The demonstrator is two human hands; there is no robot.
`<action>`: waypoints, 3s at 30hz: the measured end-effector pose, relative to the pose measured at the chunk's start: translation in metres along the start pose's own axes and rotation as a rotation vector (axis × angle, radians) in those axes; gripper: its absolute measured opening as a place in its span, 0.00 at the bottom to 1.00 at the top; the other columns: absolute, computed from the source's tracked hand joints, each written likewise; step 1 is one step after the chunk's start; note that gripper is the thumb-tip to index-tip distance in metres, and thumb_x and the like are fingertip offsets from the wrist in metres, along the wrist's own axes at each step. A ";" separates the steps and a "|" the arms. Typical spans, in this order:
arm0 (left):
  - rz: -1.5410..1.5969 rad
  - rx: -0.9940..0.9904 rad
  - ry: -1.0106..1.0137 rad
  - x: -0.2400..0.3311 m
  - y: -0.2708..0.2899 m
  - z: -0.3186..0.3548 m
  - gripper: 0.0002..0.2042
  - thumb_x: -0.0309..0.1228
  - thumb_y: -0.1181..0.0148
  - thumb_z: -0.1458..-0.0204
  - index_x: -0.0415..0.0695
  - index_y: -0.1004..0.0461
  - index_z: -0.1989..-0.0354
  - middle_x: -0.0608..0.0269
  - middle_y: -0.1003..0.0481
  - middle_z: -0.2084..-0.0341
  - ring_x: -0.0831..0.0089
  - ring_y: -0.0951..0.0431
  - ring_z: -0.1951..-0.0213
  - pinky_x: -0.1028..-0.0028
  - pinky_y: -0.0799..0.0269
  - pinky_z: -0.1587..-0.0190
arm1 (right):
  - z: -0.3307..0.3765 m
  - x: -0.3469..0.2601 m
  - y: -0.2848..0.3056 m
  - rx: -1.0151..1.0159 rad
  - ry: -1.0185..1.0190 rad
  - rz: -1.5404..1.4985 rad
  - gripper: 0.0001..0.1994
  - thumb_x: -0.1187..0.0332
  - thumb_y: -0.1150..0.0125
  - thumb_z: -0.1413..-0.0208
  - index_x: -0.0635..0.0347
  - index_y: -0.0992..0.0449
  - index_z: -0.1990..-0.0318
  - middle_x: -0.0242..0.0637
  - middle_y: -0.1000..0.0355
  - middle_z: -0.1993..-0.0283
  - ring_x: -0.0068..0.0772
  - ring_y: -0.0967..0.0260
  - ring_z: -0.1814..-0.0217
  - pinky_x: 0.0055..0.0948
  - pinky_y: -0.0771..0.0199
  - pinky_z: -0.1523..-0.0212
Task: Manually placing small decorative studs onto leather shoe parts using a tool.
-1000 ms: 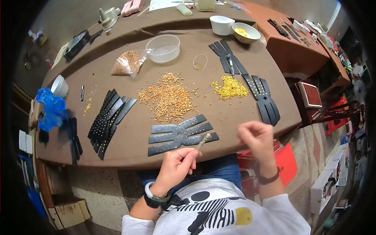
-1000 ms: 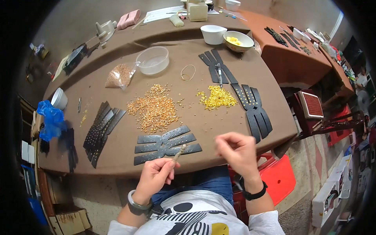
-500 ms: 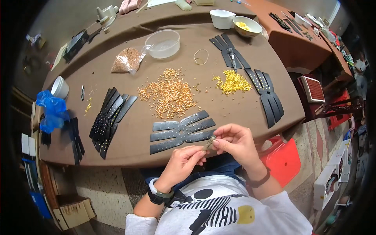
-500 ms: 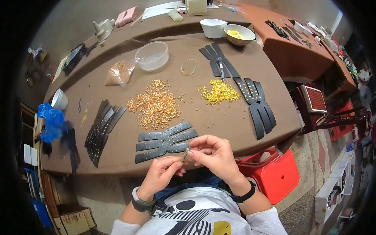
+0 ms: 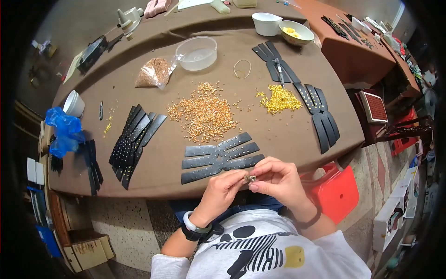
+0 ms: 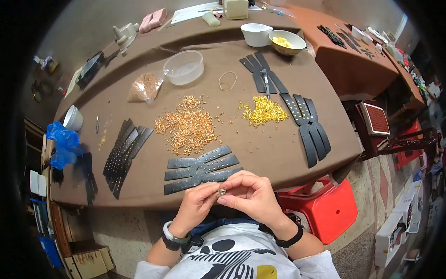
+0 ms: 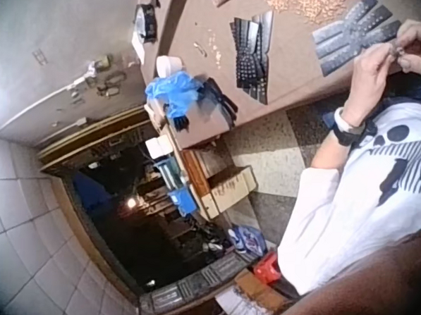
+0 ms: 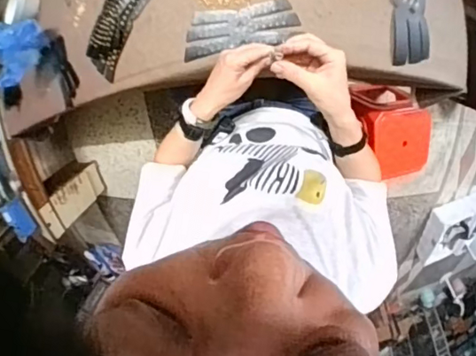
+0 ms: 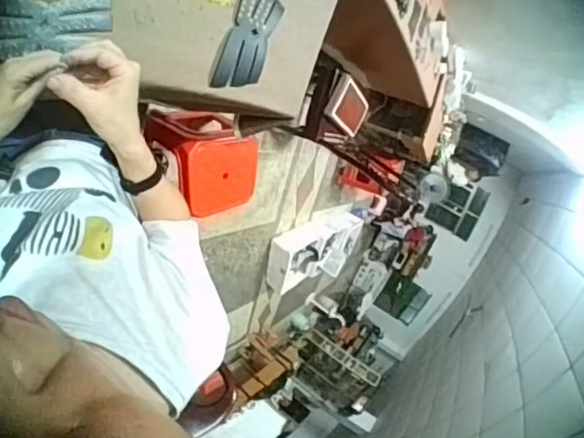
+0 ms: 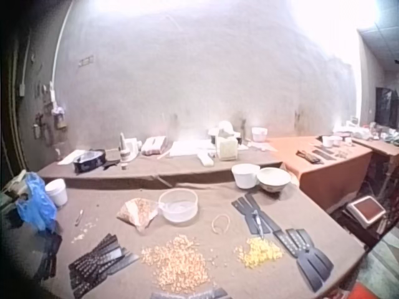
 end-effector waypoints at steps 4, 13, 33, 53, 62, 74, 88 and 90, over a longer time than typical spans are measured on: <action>-0.056 0.015 -0.040 -0.002 -0.002 0.003 0.10 0.20 0.43 0.49 0.37 0.26 0.58 0.51 0.22 0.64 0.55 0.21 0.61 0.66 0.25 0.58 | 0.002 0.001 0.001 0.010 -0.077 -0.042 0.06 0.82 0.35 0.49 0.70 0.21 0.62 0.38 0.29 0.59 0.28 0.25 0.60 0.24 0.21 0.58; -0.274 0.042 -0.161 0.010 0.000 0.002 0.10 0.18 0.45 0.51 0.37 0.26 0.59 0.50 0.23 0.63 0.55 0.21 0.59 0.64 0.25 0.57 | 0.005 0.019 0.011 -0.006 -0.321 -0.352 0.06 0.79 0.39 0.45 0.70 0.22 0.61 0.40 0.26 0.61 0.34 0.22 0.59 0.27 0.20 0.57; -0.265 0.145 -0.145 0.019 0.010 0.003 0.10 0.20 0.40 0.51 0.41 0.23 0.59 0.53 0.21 0.69 0.58 0.20 0.69 0.68 0.25 0.68 | 0.011 -0.030 0.000 0.207 0.206 0.469 0.06 0.83 0.41 0.47 0.69 0.20 0.63 0.38 0.30 0.58 0.22 0.26 0.64 0.17 0.23 0.66; 0.181 -0.101 -0.002 0.017 -0.003 -0.002 0.09 0.28 0.34 0.51 0.36 0.20 0.65 0.52 0.21 0.79 0.70 0.20 0.78 0.76 0.27 0.73 | -0.003 -0.037 0.011 0.253 0.272 0.482 0.01 0.79 0.38 0.48 0.68 0.24 0.69 0.36 0.30 0.69 0.19 0.36 0.75 0.17 0.38 0.74; 0.689 -0.293 0.599 -0.026 0.002 0.014 0.09 0.30 0.36 0.46 0.35 0.20 0.65 0.64 0.22 0.79 0.83 0.23 0.79 0.84 0.27 0.76 | -0.004 -0.040 -0.025 -0.008 0.553 1.232 0.20 0.82 0.34 0.60 0.56 0.19 0.56 0.34 0.31 0.71 0.31 0.33 0.74 0.29 0.32 0.74; -0.559 0.014 -0.261 -0.003 0.032 -0.014 0.20 0.36 0.32 0.56 0.43 0.25 0.54 0.56 0.30 0.45 0.52 0.35 0.39 0.51 0.41 0.38 | -0.036 0.000 0.029 0.323 0.061 0.362 0.08 0.75 0.47 0.38 0.69 0.25 0.55 0.36 0.30 0.58 0.21 0.29 0.63 0.21 0.24 0.64; -0.590 -0.041 -0.226 -0.016 0.029 -0.008 0.22 0.40 0.33 0.56 0.46 0.24 0.52 0.59 0.29 0.45 0.54 0.34 0.40 0.54 0.37 0.41 | -0.077 0.008 0.019 0.361 0.063 0.757 0.05 0.77 0.39 0.44 0.67 0.25 0.61 0.38 0.25 0.68 0.22 0.25 0.69 0.22 0.25 0.68; -0.581 -0.039 -0.216 -0.017 0.029 -0.009 0.21 0.40 0.33 0.56 0.46 0.24 0.53 0.59 0.29 0.45 0.54 0.33 0.40 0.54 0.37 0.41 | -0.080 0.007 0.014 0.337 0.068 0.828 0.05 0.77 0.39 0.44 0.67 0.25 0.61 0.37 0.25 0.68 0.21 0.25 0.69 0.22 0.26 0.68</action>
Point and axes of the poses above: each hand's wrist, its own z-axis away from the middle knuckle, its own y-axis out of the back of the hand, x = y × z, the point moved 8 cm from there along -z, towards the middle knuckle
